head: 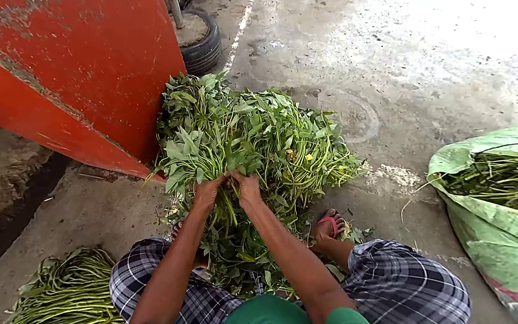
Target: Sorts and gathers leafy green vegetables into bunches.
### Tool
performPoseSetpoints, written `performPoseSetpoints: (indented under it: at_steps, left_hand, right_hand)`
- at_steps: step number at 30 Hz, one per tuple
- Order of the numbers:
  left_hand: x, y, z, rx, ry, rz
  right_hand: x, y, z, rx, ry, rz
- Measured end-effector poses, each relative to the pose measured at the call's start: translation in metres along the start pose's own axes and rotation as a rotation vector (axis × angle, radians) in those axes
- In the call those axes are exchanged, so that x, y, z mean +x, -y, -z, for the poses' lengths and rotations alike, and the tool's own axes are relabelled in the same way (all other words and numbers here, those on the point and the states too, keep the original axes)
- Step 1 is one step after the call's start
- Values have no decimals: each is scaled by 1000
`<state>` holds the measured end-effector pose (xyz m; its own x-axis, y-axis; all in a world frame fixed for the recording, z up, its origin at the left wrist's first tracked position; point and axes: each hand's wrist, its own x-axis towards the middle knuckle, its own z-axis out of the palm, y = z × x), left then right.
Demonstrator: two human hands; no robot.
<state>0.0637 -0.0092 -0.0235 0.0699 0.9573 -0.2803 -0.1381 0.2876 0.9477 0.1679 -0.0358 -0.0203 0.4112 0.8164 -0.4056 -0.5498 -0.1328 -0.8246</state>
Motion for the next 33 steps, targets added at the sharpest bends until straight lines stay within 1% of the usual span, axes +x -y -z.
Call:
performPoseSetpoints:
  at_steps: [2,3,4,5,7,8,9,11,12,14,16,17,18,19,20,21,23,24,26,27,28,29,30,31,32,33]
  left_hand:
    - [3,1,0,-41,-38,9]
    - [3,1,0,-47,-59,1]
    - [4,0,2,-28,-78,-10]
    - [6,1,4,-16,-100,-29]
    - [11,-3,10,39,-154,-62]
    - [15,-6,16,43,-182,-99]
    - [22,-10,26,17,-213,-148]
    - [36,-27,47,-78,-273,-235]
    - [41,-34,55,-90,-286,-259]
    - [38,-36,62,-67,-278,-294]
    - [36,-33,61,-26,-262,-341]
    - [34,-30,60,-4,-253,-359]
    - [31,-28,59,26,-247,-362]
    - [30,-27,58,55,-242,-354]
    - [28,-27,56,81,-229,-341]
    - [27,-25,54,108,-211,-333]
    - [24,-21,50,145,-155,-334]
    - [22,-20,47,151,-110,-327]
    - [19,-18,42,146,-17,-309]
    - [17,-18,41,135,22,-295]
    - [16,-17,40,128,49,-284]
    - [15,-16,40,125,54,-275]
    - [14,-16,42,119,43,-268]
    - [14,-16,44,105,13,-265]
    - [15,-18,47,85,-30,-273]
    - [17,-21,50,59,-82,-293]
  right_hand:
    - [2,-1,3,60,-43,46]
    - [5,-4,8,24,-12,102]
    - [7,-9,14,-70,41,185]
    - [9,-13,21,-220,113,290]
    - [7,-22,36,-577,229,470]
    - [5,-28,45,-707,261,519]
    - [3,-35,56,-795,276,527]
    - [4,-56,85,-910,288,470]
    - [7,-64,100,-952,304,449]
    - [12,-72,124,-1057,380,386]
    - [20,-56,132,-1283,547,220]
    - [23,-43,129,-1433,629,91]
    - [22,-29,122,-1571,677,-31]
    - [19,-16,114,-1667,692,-100]
    - [15,-5,107,-1714,687,-111]
    - [11,3,101,-1705,671,-65]
    - [4,5,90,-1565,640,73]
    - [2,2,81,-1481,640,86]
    - [-1,-9,62,-1326,650,45]
    - [-3,-17,52,-1185,615,48]
    - [-5,-25,43,-983,545,61]
    - [-8,-32,33,-780,469,73]
    - [-11,-39,23,-642,384,115]
    - [-15,-43,15,-595,305,190]
    - [-19,-47,12,-625,269,289]
    - [-21,-51,15,-729,295,402]
